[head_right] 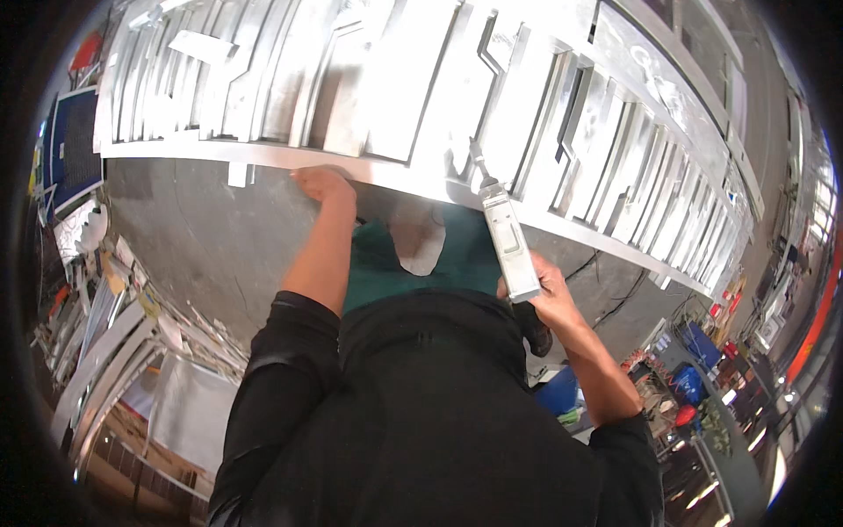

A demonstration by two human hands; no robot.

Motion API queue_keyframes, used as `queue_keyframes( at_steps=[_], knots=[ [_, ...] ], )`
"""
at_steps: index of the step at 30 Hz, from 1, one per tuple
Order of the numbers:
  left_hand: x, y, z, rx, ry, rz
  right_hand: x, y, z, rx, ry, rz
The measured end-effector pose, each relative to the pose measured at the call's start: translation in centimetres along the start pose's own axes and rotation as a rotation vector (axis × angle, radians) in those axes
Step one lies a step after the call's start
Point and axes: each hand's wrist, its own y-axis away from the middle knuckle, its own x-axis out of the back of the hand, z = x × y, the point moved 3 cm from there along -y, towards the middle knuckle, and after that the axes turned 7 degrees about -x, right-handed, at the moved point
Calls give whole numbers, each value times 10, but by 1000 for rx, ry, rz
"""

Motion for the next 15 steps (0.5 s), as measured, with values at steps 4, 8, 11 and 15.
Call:
queue_keyframes(
  at_steps=[4,8,11,15],
  knots=[
    [67,-65,-35,-2,-407,-999,-42,19,39,103,108,259],
    [253,-180,-62,-158,-684,-1122,-83,18,77,143,68,427],
    [438,-280,-69,114,-242,-724,-113,4,94,94,-38,469],
    [634,-361,-70,282,-119,-273,-137,-27,85,131,118,520]
  ],
)
